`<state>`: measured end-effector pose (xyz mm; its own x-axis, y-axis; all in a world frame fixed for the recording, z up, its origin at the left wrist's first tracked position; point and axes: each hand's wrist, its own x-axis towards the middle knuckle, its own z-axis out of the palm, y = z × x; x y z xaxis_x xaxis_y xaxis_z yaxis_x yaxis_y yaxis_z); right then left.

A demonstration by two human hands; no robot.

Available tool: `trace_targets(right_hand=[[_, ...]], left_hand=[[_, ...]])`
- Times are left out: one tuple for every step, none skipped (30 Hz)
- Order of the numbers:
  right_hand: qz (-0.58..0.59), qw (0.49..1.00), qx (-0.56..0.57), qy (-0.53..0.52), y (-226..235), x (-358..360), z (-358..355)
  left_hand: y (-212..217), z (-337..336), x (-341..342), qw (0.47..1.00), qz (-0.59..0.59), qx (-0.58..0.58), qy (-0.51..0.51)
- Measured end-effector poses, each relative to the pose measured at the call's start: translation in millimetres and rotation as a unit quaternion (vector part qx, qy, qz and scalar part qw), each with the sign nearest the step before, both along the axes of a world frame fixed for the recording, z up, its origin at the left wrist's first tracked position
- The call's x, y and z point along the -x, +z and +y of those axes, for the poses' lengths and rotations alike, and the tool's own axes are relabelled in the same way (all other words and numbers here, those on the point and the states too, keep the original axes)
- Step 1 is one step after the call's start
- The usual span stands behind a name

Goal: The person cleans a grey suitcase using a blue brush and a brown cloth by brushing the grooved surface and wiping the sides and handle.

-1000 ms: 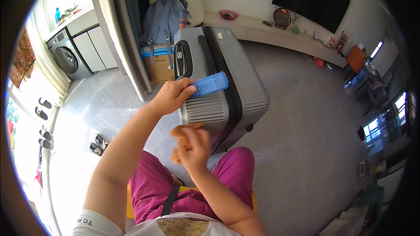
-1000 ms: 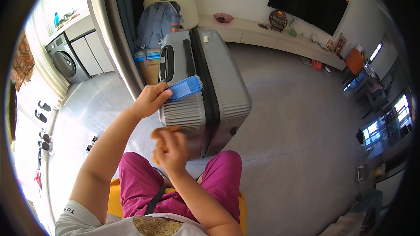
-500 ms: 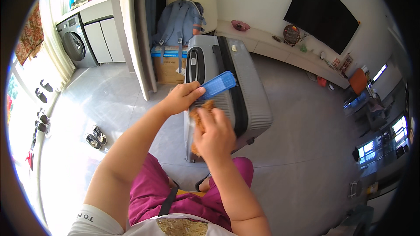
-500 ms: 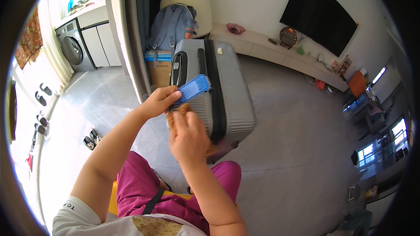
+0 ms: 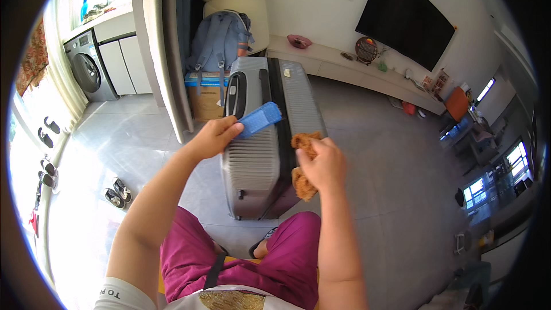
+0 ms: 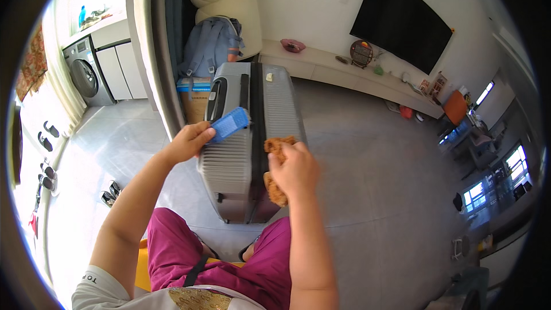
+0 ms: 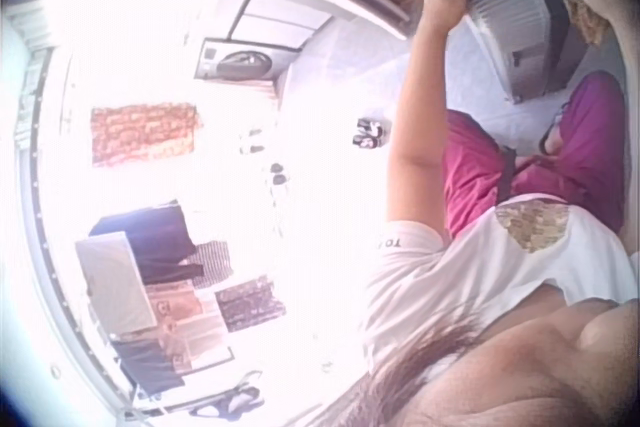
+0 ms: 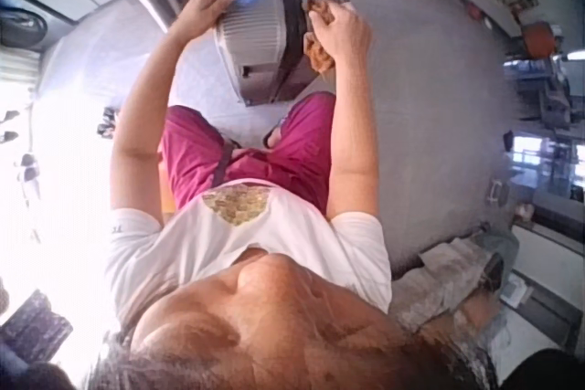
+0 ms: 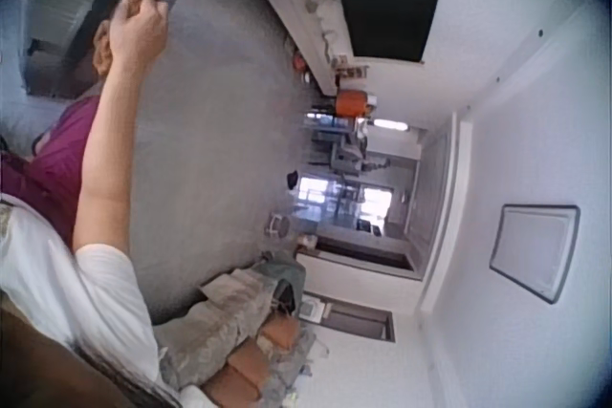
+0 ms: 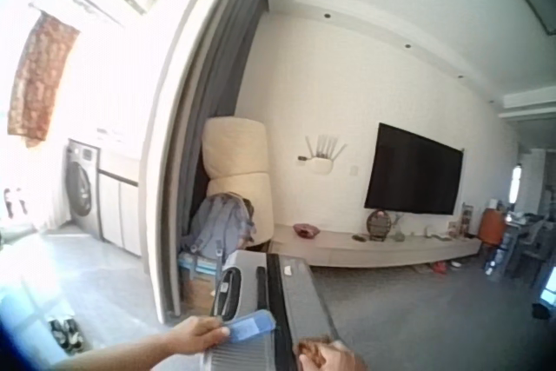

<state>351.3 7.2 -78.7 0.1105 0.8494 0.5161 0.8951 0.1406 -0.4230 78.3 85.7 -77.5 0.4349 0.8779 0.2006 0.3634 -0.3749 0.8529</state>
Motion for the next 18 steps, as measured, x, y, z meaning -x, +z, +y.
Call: trace_targets(right_hand=[[-0.015, 1.000, -0.003, 0.003, 0, 12, -4], [0.007, 1.000, -0.003, 0.023, 0, 21, -8], [0.020, 0.999, -0.008, 0.037, 3, 35, -14], [0.022, 0.998, -0.009, 0.055, 4, 45, -17], [0.024, 0.997, -0.012, 0.072, 7, 52, -18], [0.018, 0.996, 0.005, 0.092, 12, 60, -20], [0.012, 0.994, 0.023, 0.110, 17, 67, -22], [0.009, 0.992, 0.048, 0.117, 24, 74, -24], [0.002, 0.990, 0.065, 0.128, 27, 79, -23], [-0.010, 0.988, 0.080, 0.133, 30, 84, -26], [-0.022, 0.985, 0.096, 0.139, 33, 89, -31], [-0.039, 0.986, 0.091, 0.137, 32, 93, -36], [-0.048, 0.987, 0.070, 0.137, 30, 95, -43], [-0.046, 0.986, 0.066, 0.149, 26, 91, -53], [-0.044, 0.984, 0.062, 0.162, 25, 84, -58], [-0.031, 0.982, 0.084, 0.163, 33, 73, -60], [-0.019, 0.980, 0.106, 0.165, 42, 59, -62], [-0.006, 0.977, 0.129, 0.170, 50, 48, -62]], left_hand=[[2, -1, 4, 1.000, -0.004, 0.008, 0.016], [3, 0, 6, 0.999, -0.011, 0.007, 0.032], [6, -1, 13, 0.999, -0.016, 0.004, 0.052], [8, 4, 19, 0.998, -0.021, 0.009, 0.064], [13, 7, 19, 0.994, 0.009, -0.006, 0.107], [16, 8, 16, 0.988, 0.025, -0.068, 0.139], [17, 9, 12, 0.976, 0.039, -0.129, 0.169], [17, 9, 4, 0.953, 0.104, -0.173, 0.228], [16, 9, -5, 0.920, 0.166, -0.213, 0.285], [15, 8, -12, 0.878, 0.226, -0.252, 0.338], [13, 6, -16, 0.871, 0.257, -0.242, 0.340], [11, 6, -18, 0.864, 0.286, -0.233, 0.343], [9, 4, -18, 0.855, 0.316, -0.223, 0.346], [11, 0, -16, 0.856, 0.330, -0.211, 0.337], [11, -2, -12, 0.857, 0.331, -0.214, 0.333], [9, -3, -10, 0.860, 0.330, -0.215, 0.325], [8, -4, -8, 0.863, 0.330, -0.215, 0.318], [8, -5, -5, 0.864, 0.332, -0.212, 0.312]])
